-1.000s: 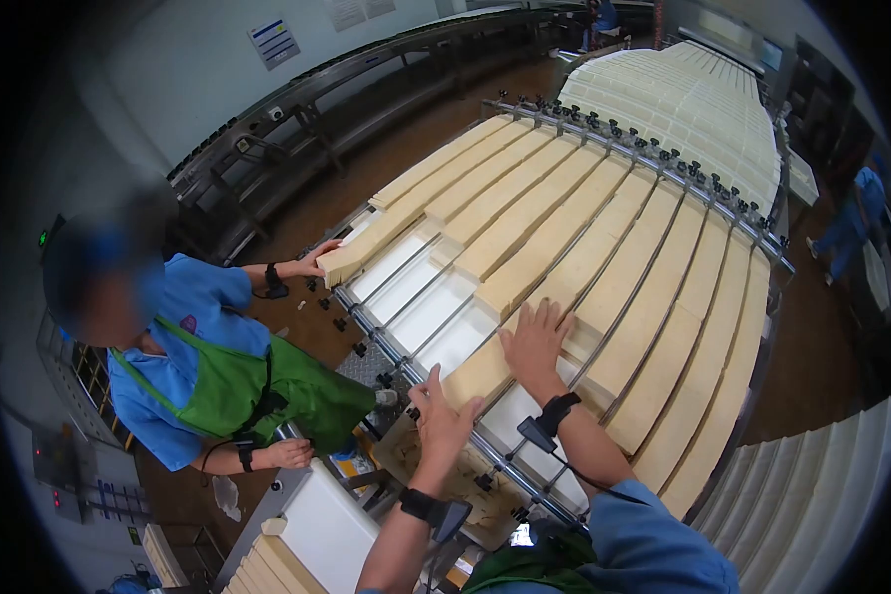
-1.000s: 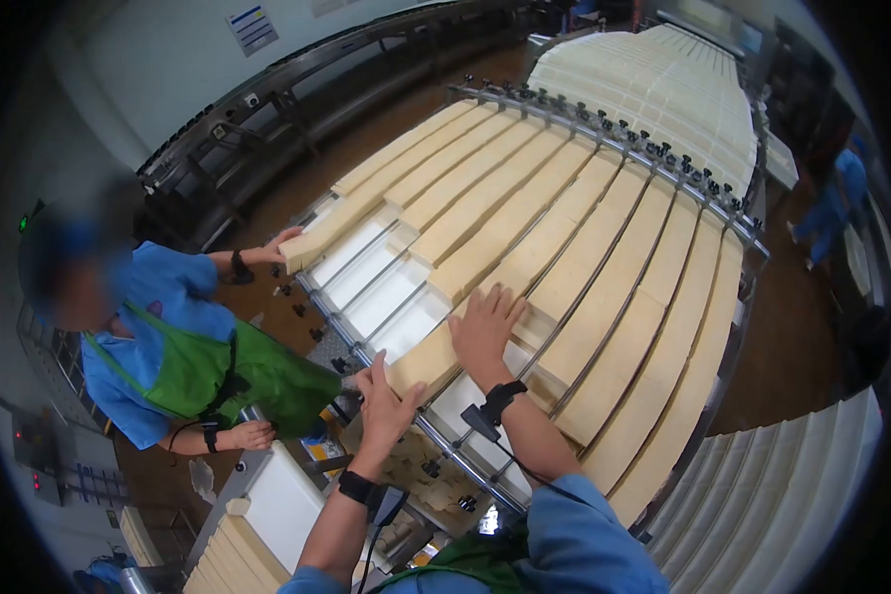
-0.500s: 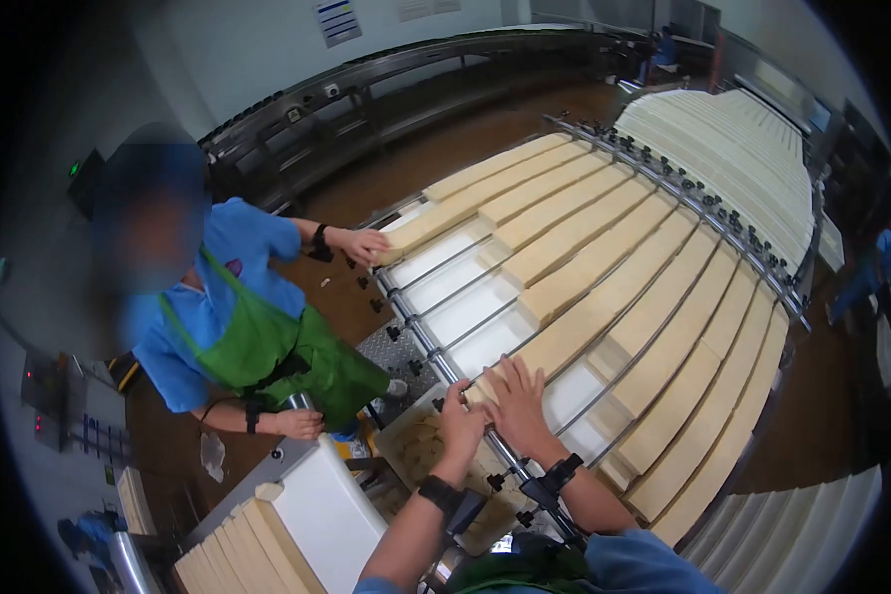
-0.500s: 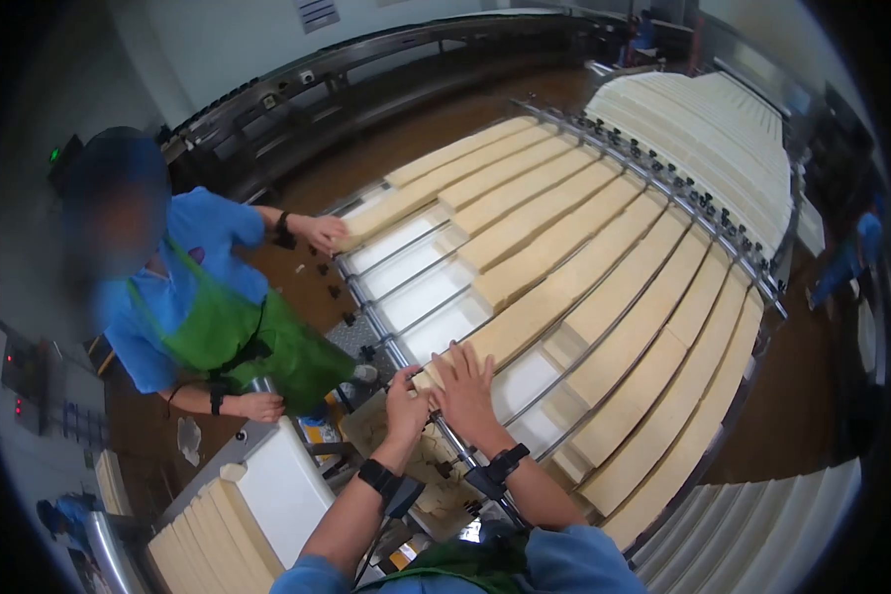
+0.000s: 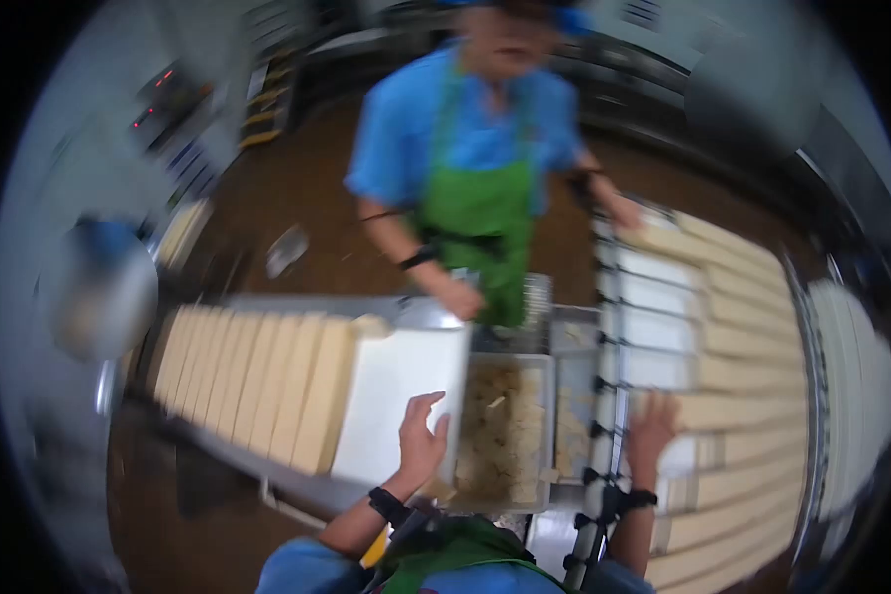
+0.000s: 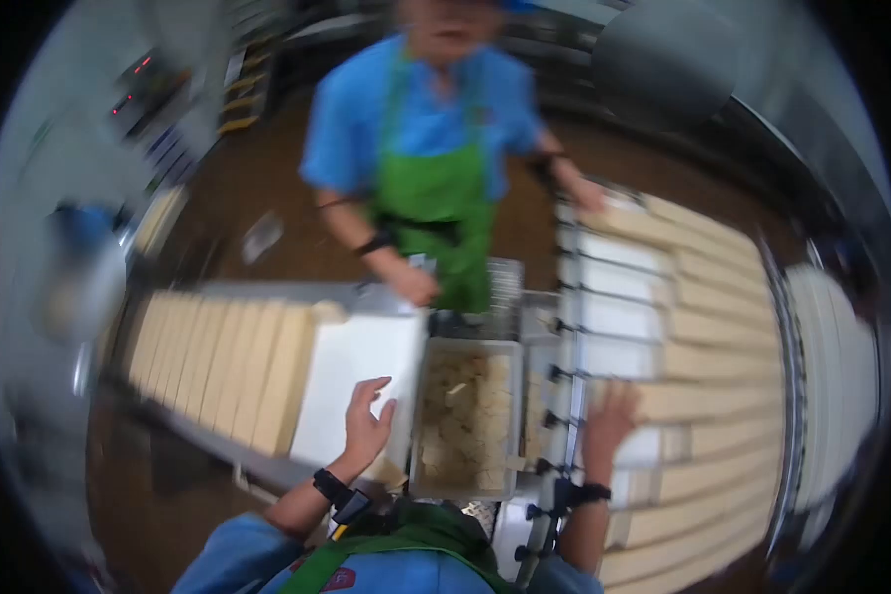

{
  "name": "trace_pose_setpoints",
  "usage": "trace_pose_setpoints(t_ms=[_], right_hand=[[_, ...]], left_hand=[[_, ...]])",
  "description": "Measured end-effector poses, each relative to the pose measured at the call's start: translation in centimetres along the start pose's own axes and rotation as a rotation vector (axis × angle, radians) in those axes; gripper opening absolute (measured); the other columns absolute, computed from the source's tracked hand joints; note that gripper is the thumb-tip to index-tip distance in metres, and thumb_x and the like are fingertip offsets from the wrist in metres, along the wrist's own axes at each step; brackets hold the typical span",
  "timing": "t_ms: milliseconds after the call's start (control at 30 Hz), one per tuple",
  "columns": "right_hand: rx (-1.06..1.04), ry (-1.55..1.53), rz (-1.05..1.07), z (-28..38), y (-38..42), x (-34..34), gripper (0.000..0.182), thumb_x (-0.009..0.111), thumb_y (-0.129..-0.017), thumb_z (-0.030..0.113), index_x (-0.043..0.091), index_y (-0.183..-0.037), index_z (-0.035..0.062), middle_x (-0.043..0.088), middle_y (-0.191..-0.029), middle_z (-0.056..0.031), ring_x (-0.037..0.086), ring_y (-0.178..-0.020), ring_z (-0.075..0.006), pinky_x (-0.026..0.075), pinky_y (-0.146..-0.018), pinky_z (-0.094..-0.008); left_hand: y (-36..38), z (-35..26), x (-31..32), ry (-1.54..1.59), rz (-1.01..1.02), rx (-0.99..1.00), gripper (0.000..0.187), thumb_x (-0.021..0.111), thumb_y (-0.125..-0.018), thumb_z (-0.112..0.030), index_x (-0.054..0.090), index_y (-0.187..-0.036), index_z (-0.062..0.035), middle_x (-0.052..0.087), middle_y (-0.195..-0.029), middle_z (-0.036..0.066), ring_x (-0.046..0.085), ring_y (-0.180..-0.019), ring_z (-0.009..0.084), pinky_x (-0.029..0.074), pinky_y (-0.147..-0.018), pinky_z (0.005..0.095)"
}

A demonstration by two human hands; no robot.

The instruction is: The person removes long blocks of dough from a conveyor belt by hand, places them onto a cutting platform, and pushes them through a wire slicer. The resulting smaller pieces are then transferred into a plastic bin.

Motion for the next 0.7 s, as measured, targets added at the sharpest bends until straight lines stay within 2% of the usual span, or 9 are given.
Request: trace_pose_setpoints(t_ms=[67, 167, 200, 233, 333, 367, 433, 533, 700], right_hand=[[0.024, 0.090, -0.083, 1.8, 0.5, -1.9, 0.073, 0.063, -0.097, 0.034, 0.035, -0.162, 0.0183, 0.027, -0.167, -0.0227, 0.017, -0.158, -0.0397, 0.017, -0.114, -0.0782], [-0.201, -0.047, -0.428, 9.6, 0.3, -4.5, 0.060, 0.063, -0.099, 0.025, 0.044, -0.153, 0.0073, 0.043, -0.154, -0.0254, 0.040, -0.142, -0.0430, 0.030, -0.114, -0.0648], [-0.345, -0.280, -0.319, 14.7, 0.3, -4.6, 0.055, 0.065, -0.096, 0.021, 0.050, -0.147, 0.0044, 0.050, -0.145, -0.0243, 0.045, -0.135, -0.0419, 0.034, -0.112, -0.0594], [-0.473, -0.507, -0.195, 20.4, 0.9, -4.6, 0.050, 0.066, -0.094, 0.017, 0.056, -0.140, 0.0015, 0.057, -0.137, -0.0232, 0.051, -0.128, -0.0409, 0.037, -0.111, -0.0540], [-0.911, -0.699, 0.056, 38.7, 8.0, -6.2, 0.040, 0.068, -0.092, 0.015, 0.063, -0.130, 0.0015, 0.061, -0.125, -0.0228, 0.055, -0.120, -0.0405, 0.042, -0.105, -0.0511], [-1.019, -0.728, -0.105, 42.9, 9.3, -3.8, 0.039, 0.069, -0.092, 0.014, 0.063, -0.129, 0.0015, 0.061, -0.123, -0.0232, 0.055, -0.117, -0.0415, 0.043, -0.102, -0.0510], [-1.154, -0.785, 0.086, 51.6, 11.8, -2.1, 0.041, 0.070, -0.092, 0.014, 0.063, -0.129, -0.0004, 0.061, -0.118, -0.0231, 0.054, -0.113, -0.0424, 0.042, -0.102, -0.0499], [-1.252, -0.676, 0.031, 60.3, 13.4, 0.5, 0.040, 0.072, -0.088, 0.018, 0.064, -0.123, 0.0000, 0.059, -0.121, -0.0207, 0.052, -0.118, -0.0398, 0.041, -0.101, -0.0518], [-1.152, -0.432, 0.088, 65.8, 13.9, 2.4, 0.041, 0.074, -0.087, 0.025, 0.065, -0.119, 0.0012, 0.057, -0.120, -0.0171, 0.052, -0.116, -0.0357, 0.041, -0.096, -0.0510]], left_hand=[[2.9, 4.3, -8.6, -0.181, -0.236, -0.067, 0.037, 0.067, -0.091, -0.004, 0.061, -0.127, -0.0022, 0.060, -0.122, 0.021, 0.058, -0.114, 0.0401, 0.048, -0.100, 0.0466], [9.4, 10.3, -16.8, -0.417, -0.527, -0.262, 0.046, 0.070, -0.090, -0.010, 0.056, -0.133, -0.0012, 0.053, -0.125, 0.024, 0.052, -0.119, 0.0423, 0.042, -0.103, 0.0504], [11.5, 12.0, -19.0, -0.544, -0.648, -0.391, 0.054, 0.072, -0.089, -0.014, 0.053, -0.137, -0.0008, 0.048, -0.127, 0.026, 0.048, -0.121, 0.0435, 0.039, -0.104, 0.0522], [12.7, 13.0, -19.3, -0.542, -0.652, -0.405, 0.054, 0.072, -0.089, -0.014, 0.053, -0.137, -0.0008, 0.048, -0.127, 0.026, 0.048, -0.121, 0.0435, 0.039, -0.104, 0.0522], [14.5, 17.3, -19.5, -0.496, -0.459, -0.640, 0.078, 0.081, -0.082, -0.025, 0.044, -0.146, 0.0012, 0.038, -0.133, 0.027, 0.046, -0.120, 0.0446, 0.040, -0.103, 0.0533], [13.9, 17.5, -19.7, -0.480, -0.461, -0.640, 0.078, 0.081, -0.082, -0.025, 0.044, -0.146, 0.0012, 0.038, -0.133, 0.027, 0.046, -0.120, 0.0446, 0.040, -0.103, 0.0533], [13.1, 17.0, -19.5, -0.317, -0.427, -0.580, 0.081, 0.083, -0.080, -0.024, 0.043, -0.145, 0.0019, 0.038, -0.132, 0.027, 0.048, -0.119, 0.0461, 0.043, -0.102, 0.0523], [12.1, 16.7, -20.3, -0.336, -0.380, -0.610, 0.082, 0.086, -0.077, -0.017, 0.044, -0.144, 0.0025, 0.039, -0.130, 0.027, 0.050, -0.118, 0.0471, 0.046, -0.102, 0.0498], [12.2, 17.6, -20.0, -0.298, -0.307, -0.635, 0.085, 0.086, -0.076, -0.016, 0.041, -0.145, 0.0028, 0.039, -0.130, 0.026, 0.052, -0.117, 0.0470, 0.049, -0.099, 0.0501]])
Point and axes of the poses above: each hand's wrist, its own y-axis away from the middle knuckle, its own x-axis out of the palm, z = x × y, the point moved 9 cm from there along -y, towards the middle knuckle
